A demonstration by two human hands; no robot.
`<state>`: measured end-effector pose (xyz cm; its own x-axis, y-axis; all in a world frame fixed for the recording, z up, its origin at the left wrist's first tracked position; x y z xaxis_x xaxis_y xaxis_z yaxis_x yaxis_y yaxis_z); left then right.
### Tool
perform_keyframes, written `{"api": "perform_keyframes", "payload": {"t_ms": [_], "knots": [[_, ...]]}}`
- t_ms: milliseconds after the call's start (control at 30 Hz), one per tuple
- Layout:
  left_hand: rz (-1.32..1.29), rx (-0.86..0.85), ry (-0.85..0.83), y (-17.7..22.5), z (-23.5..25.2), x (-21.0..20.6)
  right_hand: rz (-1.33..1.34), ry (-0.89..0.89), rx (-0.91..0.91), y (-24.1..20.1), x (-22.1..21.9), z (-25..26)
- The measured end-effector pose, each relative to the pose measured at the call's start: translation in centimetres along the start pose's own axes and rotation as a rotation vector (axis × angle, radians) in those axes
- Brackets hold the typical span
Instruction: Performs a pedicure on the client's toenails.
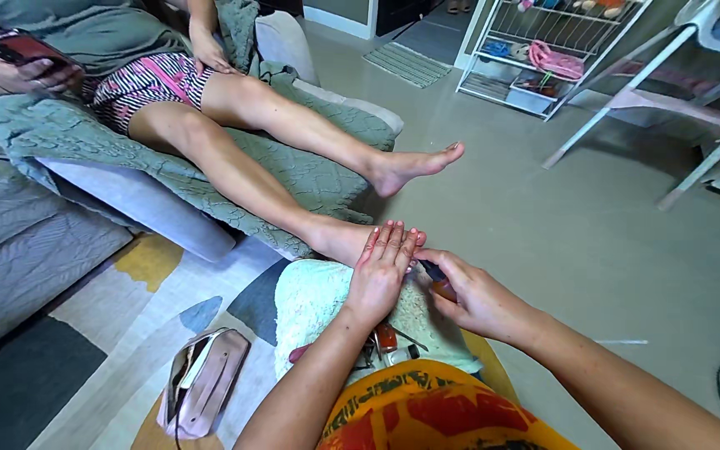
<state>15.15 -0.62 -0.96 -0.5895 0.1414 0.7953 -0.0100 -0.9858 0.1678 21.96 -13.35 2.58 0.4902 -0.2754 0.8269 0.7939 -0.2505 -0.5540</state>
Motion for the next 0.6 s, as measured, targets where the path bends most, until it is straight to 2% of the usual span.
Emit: {"api": "perform_keyframes", "payload": {"t_ms": [167, 400, 600], "knots": [[0.011, -0.005, -0.011, 0.0, 0.05, -0.13, 0.023, 0.047, 0.024, -0.14, 0.07, -0.12], [-0.025, -0.017, -0.005, -0.16, 0.12, -0.38, 0.039, -0.007, 0.04, -0.5, -0.59, -0.12], [-0.018, -0.019, -0.015, -0.24, 0.06, -0.39, 0.036, 0.025, 0.082, -0.82, -0.78, -0.23]]}}
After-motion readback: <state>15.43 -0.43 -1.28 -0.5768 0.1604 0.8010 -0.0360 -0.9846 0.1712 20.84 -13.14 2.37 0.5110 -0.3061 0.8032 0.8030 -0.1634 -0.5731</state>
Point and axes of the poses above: each hand's wrist, its own z-axis towards the middle knuckle, its own x-axis out of the back of the hand, y = z × x, the point moved 6 cm from there along z, towards the middle knuckle, and after that the axes turned 2 degrees about z, right-handed, at the moved point
